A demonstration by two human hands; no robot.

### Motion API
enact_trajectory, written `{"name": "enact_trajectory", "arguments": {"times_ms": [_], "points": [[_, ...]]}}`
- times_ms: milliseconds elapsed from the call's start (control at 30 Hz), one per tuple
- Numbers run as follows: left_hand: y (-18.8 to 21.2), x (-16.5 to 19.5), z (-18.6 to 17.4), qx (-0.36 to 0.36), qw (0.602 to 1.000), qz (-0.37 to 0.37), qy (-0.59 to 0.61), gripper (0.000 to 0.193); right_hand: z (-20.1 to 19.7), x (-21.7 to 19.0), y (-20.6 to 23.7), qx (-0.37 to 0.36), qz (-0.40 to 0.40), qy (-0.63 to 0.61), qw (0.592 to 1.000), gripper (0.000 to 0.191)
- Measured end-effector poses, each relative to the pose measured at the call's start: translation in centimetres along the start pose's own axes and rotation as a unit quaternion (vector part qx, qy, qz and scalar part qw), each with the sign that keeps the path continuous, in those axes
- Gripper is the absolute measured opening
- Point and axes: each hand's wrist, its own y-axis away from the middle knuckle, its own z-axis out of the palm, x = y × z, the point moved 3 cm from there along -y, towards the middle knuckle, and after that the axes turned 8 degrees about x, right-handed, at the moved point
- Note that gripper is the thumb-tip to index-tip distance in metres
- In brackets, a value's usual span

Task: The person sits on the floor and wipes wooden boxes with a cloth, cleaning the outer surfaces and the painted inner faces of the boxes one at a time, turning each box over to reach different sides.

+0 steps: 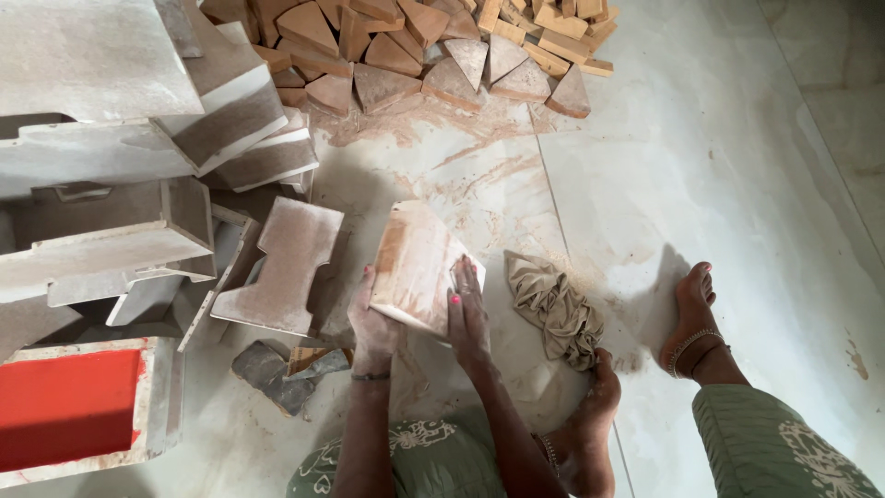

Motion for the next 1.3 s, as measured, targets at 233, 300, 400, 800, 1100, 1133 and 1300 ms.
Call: {"name": "enact_trajectory", "arguments": {"times_ms": [233, 300, 400, 800, 1100, 1133, 1300], "points": [[-0.1, -1.0, -0.8, -0.007, 0.960, 0.266, -0.090, 0.044, 0.3, -3.6, 2.9, -0.049, -0.169, -0.118, 0.977, 0.083], [0.1, -1.0, -1.1, 0.005, 0.982, 0.189, 0.001, 0.045, 0.2, -2.1, 2.7, -0.077, -0.171, -0.007, 0.982, 0.091], [0.3, -0.8, -0.6, 0.003, 0.986, 0.159, 0.040, 0.047, -0.8, 2.3, 1.3, -0.097, 0.111, -0.098, 0.984, 0.088], [0.1, -1.6, -1.7, 0.045, 0.991, 0.098, 0.075, 0.040, -1.0, -0.2, 2.7, -0.081, -0.201, 0.020, 0.976, 0.092], [-0.1, -3.2, -0.3, 0.005, 0.994, 0.104, 0.028, 0.043, -0.5, 0.7, 5.3, -0.011, -0.136, 0.007, 0.991, 0.093], [0.2, -3.1, -0.5, 0.008, 0.995, 0.095, 0.031, 0.045, -0.1, 0.2, 5.5, -0.025, -0.172, 0.007, 0.985, 0.099], [0.8, -3.0, -0.7, 0.012, 0.994, 0.096, 0.056, 0.044, -3.2, 3.0, 3.9, -0.003, -0.188, 0.137, 0.973, 0.101]]}}
